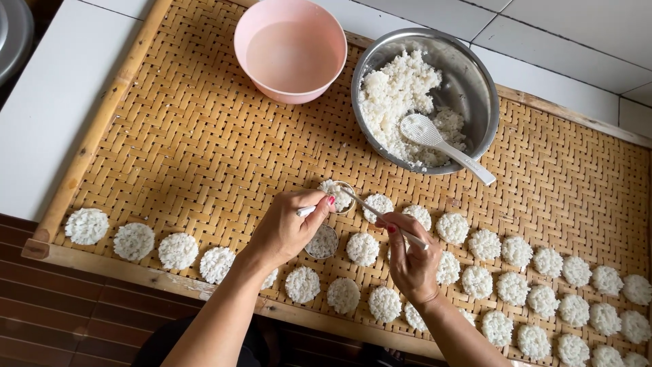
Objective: Molding cooked rice into small circular cakes using a mold and placing them on a woven mat
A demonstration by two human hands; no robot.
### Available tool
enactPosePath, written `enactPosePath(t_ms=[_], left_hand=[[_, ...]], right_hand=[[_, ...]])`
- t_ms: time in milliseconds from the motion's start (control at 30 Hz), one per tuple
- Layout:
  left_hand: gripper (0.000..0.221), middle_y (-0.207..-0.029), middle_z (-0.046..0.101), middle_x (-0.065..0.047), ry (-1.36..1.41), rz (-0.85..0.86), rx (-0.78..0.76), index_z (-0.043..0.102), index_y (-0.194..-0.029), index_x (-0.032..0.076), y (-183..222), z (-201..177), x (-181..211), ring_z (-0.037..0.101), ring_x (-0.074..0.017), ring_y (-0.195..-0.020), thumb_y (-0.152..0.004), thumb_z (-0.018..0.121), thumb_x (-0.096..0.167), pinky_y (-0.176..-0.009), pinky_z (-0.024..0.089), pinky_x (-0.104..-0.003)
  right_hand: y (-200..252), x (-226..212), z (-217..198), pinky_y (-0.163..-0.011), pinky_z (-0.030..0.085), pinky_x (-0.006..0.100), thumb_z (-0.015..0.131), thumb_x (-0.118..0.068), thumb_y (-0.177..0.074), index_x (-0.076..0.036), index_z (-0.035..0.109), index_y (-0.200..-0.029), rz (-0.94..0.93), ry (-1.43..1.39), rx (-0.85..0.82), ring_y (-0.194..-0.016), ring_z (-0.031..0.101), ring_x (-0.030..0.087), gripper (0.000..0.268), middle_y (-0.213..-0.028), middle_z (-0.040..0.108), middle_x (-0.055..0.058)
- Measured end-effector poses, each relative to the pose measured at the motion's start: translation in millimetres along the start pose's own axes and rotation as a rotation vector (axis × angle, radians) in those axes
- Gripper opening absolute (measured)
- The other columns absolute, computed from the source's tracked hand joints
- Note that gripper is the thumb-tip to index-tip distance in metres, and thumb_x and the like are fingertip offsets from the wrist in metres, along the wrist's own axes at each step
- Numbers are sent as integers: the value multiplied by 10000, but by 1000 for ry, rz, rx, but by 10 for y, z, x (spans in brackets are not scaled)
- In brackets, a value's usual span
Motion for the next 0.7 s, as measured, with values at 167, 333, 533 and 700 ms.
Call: enactPosePath(t_ms=[167, 333, 533, 700], left_hand=[[337, -521, 549, -88, 39, 12, 75, 683, -786, 40, -10, -81, -36, 428, -129, -467, -1061, 513, 134, -450, 387, -264], [270, -649, 684, -74, -112, 168, 216, 655, -766, 42, 16, -266, -109, 438, -112, -404, -1006, 574, 135, -339, 314, -272], [284, -683, 674, -72, -187, 61, 184, 606, -729, 68, 7, -165, -283, 518, -121, -461, -1004, 599, 141, -376, 426, -266], [239, -662, 715, -82, -118, 100, 173, 655, -757, 53, -2, -122, -222, 486, -101, -414, -983, 620, 121, -328, 371, -249]], right_hand=[[-10, 127, 102, -783, 619, 419, 502, -97, -1039, -45, 689, -1109, 10, -37, -52, -812, 776, 270, 206, -895, 763, 166], [-15, -71, 83, -436, 534, 227, 555, -47, -988, -24, 680, -1050, -90, 30, -17, -546, 649, 113, 141, -943, 778, 130], [-22, 21, 154, -500, 573, 256, 590, -42, -967, -51, 676, -1071, -41, 65, -76, -627, 677, 147, 135, -959, 783, 110], [-48, -172, 89, -460, 476, 232, 574, -26, -971, -25, 657, -1072, -112, 84, -39, -547, 565, 103, 131, -942, 761, 108]])
Point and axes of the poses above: each hand's wrist, its own y-axis away from the middle knuckle, its own z-axis out of the palm, x = y × z, the point moved 7 cm from there along -y, towards the middle knuckle
